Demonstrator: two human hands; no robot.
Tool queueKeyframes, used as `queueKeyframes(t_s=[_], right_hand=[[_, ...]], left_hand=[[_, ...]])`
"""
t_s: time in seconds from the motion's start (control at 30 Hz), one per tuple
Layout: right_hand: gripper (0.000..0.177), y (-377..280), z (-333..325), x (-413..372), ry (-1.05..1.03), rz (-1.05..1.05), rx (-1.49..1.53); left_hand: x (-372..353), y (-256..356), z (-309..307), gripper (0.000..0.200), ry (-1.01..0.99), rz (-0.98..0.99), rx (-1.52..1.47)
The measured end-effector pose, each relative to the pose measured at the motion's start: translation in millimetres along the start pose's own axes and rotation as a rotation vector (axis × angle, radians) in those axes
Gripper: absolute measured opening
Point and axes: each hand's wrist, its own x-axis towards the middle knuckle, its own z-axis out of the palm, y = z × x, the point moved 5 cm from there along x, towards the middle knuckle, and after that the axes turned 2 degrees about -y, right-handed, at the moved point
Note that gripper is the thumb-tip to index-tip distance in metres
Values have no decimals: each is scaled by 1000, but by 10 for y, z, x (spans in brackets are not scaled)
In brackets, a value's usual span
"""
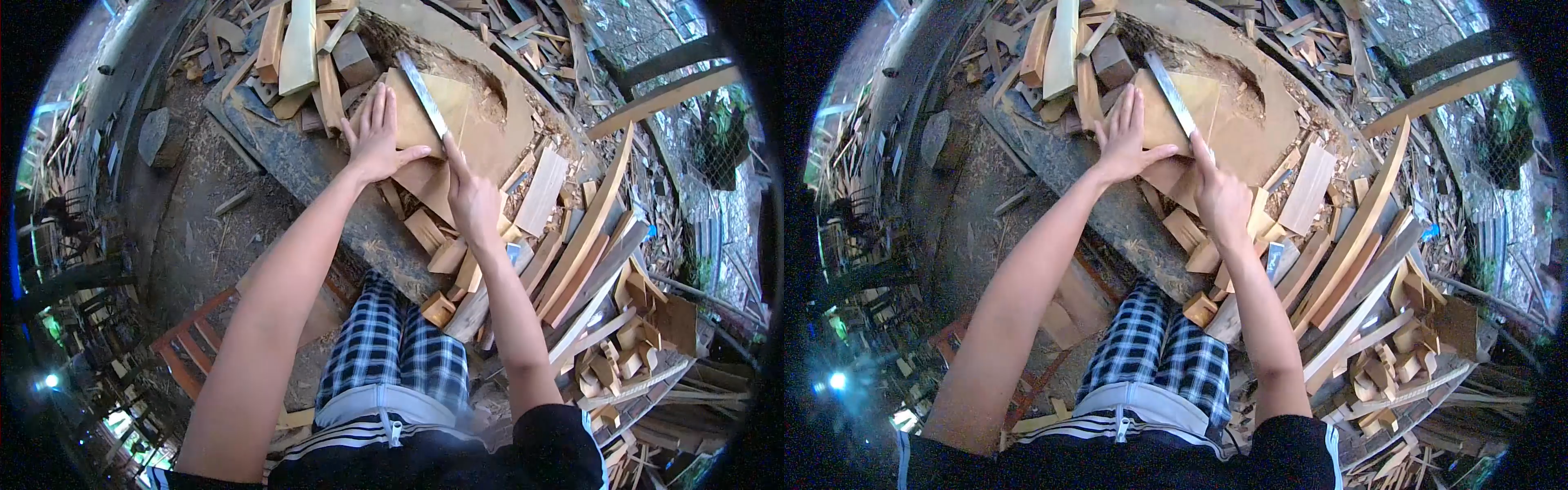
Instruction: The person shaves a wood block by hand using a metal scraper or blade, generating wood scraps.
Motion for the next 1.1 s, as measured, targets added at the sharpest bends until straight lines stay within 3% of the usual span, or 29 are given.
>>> queueKeyframes(t_s=[0.13, 0.23, 0.47, 0.53, 0.6, 0.7, 0.83, 1.0, 1.07, 1.1], right_hand=[[42, 151, 35, 268, -46, -11, -92], [40, 171, -52, 724, 86, 43, 34], [46, 32, 23, 92, -33, -17, -97], [45, 90, 22, 400, -8, -28, -86], [42, 157, -60, 811, -9, 127, 12], [41, 287, 20, 1014, 47, 47, 227], [42, 315, -17, 552, 239, 36, 552], [43, 306, 184, -26, 148, 283, 729], [44, 285, 186, -96, 105, 306, 724], [44, 298, 180, -109, 103, 313, 736]], left_hand=[[-31, 6, 19, 127, -14, 6, 5], [-9, -5, 4, 128, -31, -7, -21], [-18, 9, -2, 127, -1, -2, 12], [-35, -2, 41, 127, -6, 6, -3], [-4, -6, 16, 126, -3, 0, -2], [3, -4, -8, 127, 2, 13, 7], [9, -18, 37, 128, 27, 24, 9], [-74, 87, 52, 121, 86, 12, 4], [-177, 174, 163, 110, 245, -79, 195], [-371, 347, 148, 103, 170, -27, 281]])
